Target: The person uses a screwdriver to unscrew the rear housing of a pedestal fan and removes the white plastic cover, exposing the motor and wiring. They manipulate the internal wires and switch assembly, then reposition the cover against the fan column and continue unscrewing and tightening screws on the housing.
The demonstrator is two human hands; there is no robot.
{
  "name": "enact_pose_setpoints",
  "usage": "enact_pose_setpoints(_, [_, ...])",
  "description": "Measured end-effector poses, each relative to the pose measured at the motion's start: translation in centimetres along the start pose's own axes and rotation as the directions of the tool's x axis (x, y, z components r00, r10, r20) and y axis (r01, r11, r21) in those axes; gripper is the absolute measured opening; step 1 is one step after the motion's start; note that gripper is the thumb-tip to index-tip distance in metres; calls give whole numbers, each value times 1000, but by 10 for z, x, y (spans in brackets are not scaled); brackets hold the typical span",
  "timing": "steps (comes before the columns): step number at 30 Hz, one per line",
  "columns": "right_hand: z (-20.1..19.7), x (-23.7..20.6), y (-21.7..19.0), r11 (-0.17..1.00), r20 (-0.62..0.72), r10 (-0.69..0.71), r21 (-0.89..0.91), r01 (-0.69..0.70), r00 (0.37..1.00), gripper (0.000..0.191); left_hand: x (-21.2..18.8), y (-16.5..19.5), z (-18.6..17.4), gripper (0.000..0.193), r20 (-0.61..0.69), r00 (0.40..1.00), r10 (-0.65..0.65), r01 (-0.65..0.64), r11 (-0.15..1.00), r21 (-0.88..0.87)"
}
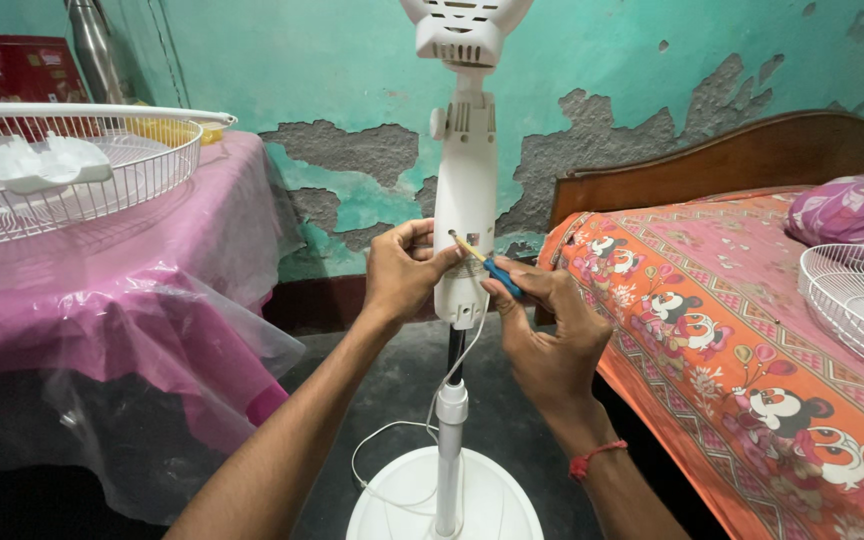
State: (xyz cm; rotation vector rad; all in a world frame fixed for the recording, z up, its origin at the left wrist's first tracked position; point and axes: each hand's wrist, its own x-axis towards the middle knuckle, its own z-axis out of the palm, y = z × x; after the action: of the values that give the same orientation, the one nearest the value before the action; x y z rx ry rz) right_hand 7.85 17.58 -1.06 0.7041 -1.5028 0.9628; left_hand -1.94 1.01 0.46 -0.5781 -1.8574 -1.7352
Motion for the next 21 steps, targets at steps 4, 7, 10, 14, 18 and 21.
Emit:
enact_pose_setpoints(4, [1,2,2,1000,-4,-3,-10,3,1000,21,3,-4,3,46,-8,1000,-6,6,1000,14])
enact_pose_setpoints(7, [0,4,5,999,-10,43,-17,-43,999,21,6,-11,8,46,8,1000,-9,9,1000,-3])
enact_pose_setpoints(10, [-3,8,9,1000,-13,29,-8,-29,999,20,10,-18,15,45,5,1000,1,-1,1000,-25])
enact_pose_setpoints(14, [-9,20,6,995,30,40,-93,-37,999,21,13,-14,21,46,-25,1000,-10,10,1000,-20])
enact_pose_setpoints(18, [-20,30,-21,987,64,18,-160,-8,998,19,-11,15,8,49,-123,991,-58,84,973,214])
enact_pose_setpoints(21, [-29,44,-24,973,74,181,-160,-167,981,12,-26,29,14,50,-237,971,13,29,984,174])
